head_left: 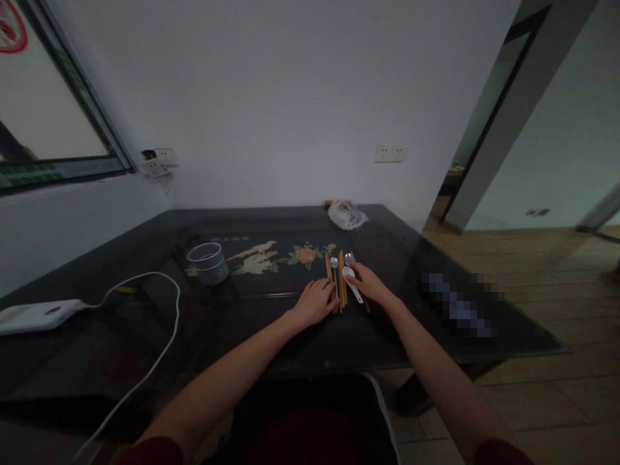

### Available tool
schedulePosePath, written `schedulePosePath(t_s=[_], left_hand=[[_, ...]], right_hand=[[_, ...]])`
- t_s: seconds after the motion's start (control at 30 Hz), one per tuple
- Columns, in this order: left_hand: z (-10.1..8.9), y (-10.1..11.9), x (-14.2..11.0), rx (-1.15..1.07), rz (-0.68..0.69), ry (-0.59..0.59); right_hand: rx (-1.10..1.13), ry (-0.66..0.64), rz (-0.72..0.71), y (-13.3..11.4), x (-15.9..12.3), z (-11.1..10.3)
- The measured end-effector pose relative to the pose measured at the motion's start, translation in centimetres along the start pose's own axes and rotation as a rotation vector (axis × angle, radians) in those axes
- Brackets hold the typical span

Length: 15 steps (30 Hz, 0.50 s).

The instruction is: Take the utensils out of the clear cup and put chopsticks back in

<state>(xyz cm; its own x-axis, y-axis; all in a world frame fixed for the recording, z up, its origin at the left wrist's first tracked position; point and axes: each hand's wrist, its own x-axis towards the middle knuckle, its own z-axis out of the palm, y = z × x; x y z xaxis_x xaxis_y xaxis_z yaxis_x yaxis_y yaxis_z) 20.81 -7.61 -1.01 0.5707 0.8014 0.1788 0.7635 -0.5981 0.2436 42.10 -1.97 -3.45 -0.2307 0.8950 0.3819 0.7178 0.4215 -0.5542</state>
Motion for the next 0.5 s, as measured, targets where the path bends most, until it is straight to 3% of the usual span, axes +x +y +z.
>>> schedulePosePath(t_s=[0.5], left_hand=[[0.05, 0.02, 0.18, -0.025, -0.007, -0.042]], right_hand=[[-0.184, -0.049, 0.053, -0.82, -0.14, 0.88]])
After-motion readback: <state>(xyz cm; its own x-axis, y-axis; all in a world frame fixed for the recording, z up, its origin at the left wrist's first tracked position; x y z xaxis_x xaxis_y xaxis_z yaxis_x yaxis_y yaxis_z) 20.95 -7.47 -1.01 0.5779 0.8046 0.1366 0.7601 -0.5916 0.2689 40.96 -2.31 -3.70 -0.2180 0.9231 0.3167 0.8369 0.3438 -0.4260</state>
